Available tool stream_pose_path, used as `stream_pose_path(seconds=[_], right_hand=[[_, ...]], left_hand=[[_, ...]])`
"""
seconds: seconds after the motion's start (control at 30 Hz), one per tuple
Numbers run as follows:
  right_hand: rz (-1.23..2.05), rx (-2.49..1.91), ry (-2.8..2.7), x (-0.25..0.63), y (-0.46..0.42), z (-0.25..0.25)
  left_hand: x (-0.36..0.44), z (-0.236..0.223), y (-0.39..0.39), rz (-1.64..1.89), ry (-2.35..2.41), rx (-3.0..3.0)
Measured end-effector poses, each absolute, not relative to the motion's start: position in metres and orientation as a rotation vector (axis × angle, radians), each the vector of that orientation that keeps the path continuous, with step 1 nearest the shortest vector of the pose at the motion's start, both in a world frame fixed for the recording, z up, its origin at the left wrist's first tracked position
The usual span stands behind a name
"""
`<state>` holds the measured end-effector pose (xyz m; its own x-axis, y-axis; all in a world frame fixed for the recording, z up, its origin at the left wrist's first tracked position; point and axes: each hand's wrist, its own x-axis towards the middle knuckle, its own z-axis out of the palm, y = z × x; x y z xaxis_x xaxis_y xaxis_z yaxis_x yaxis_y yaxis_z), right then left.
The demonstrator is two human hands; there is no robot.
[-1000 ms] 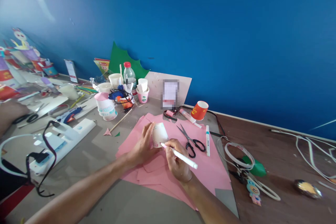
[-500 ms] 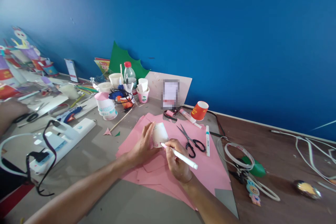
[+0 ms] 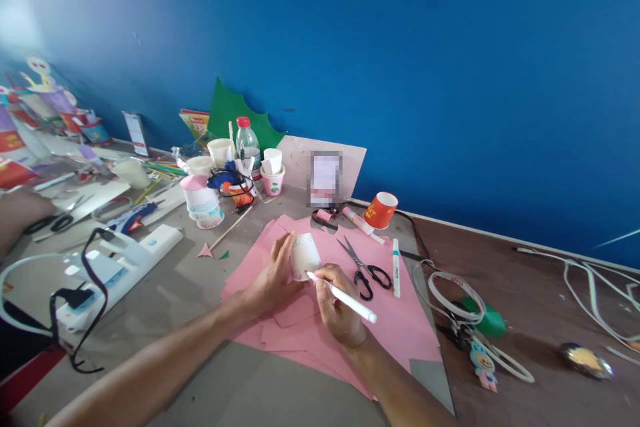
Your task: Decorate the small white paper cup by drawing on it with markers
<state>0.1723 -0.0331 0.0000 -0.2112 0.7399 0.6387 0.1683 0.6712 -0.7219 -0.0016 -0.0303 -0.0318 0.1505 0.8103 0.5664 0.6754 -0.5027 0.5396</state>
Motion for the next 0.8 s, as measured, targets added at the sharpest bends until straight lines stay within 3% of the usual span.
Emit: stream_pose_path(seconds=[0.8], right_hand=[[0.569,-0.702,-1.845,0.1744,-0.0324,-0.0059]], left_hand=[[-0.0026,-0.0258,-0.0299,1.291,1.433,2.317]])
